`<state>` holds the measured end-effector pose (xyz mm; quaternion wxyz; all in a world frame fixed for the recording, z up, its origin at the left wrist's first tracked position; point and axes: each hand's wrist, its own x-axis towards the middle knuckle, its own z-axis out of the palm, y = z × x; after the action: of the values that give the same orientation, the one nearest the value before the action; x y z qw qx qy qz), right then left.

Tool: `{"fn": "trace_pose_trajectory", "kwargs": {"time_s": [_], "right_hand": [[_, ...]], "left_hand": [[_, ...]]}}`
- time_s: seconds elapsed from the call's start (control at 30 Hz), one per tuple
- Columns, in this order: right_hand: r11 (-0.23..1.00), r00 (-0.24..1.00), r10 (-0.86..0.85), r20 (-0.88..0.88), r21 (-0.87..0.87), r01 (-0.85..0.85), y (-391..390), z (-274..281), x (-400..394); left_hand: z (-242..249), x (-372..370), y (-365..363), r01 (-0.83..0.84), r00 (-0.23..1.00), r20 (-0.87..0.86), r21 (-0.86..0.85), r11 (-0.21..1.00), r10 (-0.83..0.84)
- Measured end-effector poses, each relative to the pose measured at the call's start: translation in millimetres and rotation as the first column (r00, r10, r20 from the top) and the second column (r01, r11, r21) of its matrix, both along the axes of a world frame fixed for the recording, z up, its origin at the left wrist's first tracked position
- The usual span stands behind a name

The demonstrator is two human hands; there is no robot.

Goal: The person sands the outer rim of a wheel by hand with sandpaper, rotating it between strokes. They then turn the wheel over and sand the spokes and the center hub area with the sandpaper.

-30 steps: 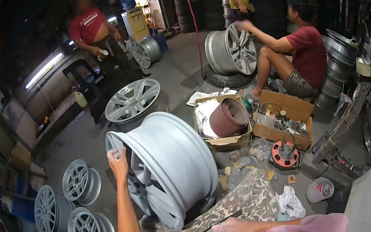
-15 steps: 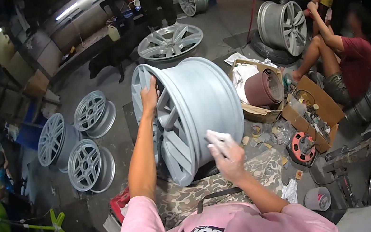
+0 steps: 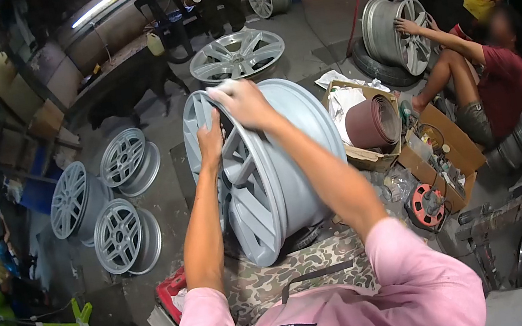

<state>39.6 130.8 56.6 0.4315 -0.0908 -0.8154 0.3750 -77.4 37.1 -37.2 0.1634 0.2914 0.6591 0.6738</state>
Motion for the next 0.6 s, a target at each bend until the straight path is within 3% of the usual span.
{"fn": "trace_pose_trajectory", "kwargs": {"time_s": [0.03,0.1,0.13,0.17,0.2,0.27,0.33,0.37,0.47,0.5,0.57,0.6], "right_hand": [[0.999,0.996,0.031,0.082,-0.019,-0.030,18.0,0.4,-24.8],[0.969,0.959,0.088,0.268,-0.245,-0.020,24.5,7.4,-37.3],[0.983,0.962,0.081,0.261,-0.183,-0.033,19.7,6.6,-30.2],[0.988,0.997,0.013,0.080,-0.156,0.000,6.0,-5.8,-17.5],[0.933,0.996,0.075,-0.046,-0.349,-0.086,-18.5,-13.7,10.5],[0.998,0.998,-0.063,-0.032,-0.001,0.063,-85.7,-21.6,100.0],[0.965,0.977,-0.141,-0.162,0.198,0.172,-139.4,-64.6,161.1],[0.978,0.979,-0.143,-0.147,0.130,0.163,-163.8,-93.6,185.7],[0.979,0.976,-0.170,-0.140,0.088,0.183,-154.3,-97.7,181.0],[0.978,0.972,-0.195,-0.134,0.052,0.204,-140.0,-85.1,166.5],[0.990,0.989,-0.097,-0.113,-0.113,0.084,-90.3,-42.7,116.6],[0.994,0.989,-0.099,-0.113,0.034,0.104,-53.1,-41.8,80.3]], "left_hand": [[-1.4,0.4,2.2,-0.019,0.999,-0.038,0.019,1.000,0.020],[3.2,1.3,-0.8,-0.012,0.999,-0.035,-0.040,0.999,0.010],[1.7,0.8,-0.5,-0.020,0.999,-0.038,-0.021,1.000,0.019],[-1.2,0.2,0.9,-0.029,0.999,-0.035,0.001,1.000,0.029],[-4.6,-1.5,1.4,-0.011,1.000,-0.014,0.028,1.000,0.011],[0.1,2.3,-0.4,-0.030,0.999,0.015,-0.007,1.000,0.030],[-2.2,4.9,1.2,-0.024,0.998,0.057,0.019,1.000,0.023],[-3.5,3.7,2.2,-0.024,0.999,0.047,0.036,0.999,0.023],[-2.4,1.9,2.4,-0.012,0.999,0.046,0.032,0.999,0.010],[-1.8,1.6,-0.5,0.006,0.999,0.050,0.018,1.000,-0.006],[3.8,3.2,1.7,-0.035,0.998,0.051,-0.001,0.999,0.035],[1.9,3.0,1.1,-0.010,0.998,0.063,0.028,1.000,0.008]]}}
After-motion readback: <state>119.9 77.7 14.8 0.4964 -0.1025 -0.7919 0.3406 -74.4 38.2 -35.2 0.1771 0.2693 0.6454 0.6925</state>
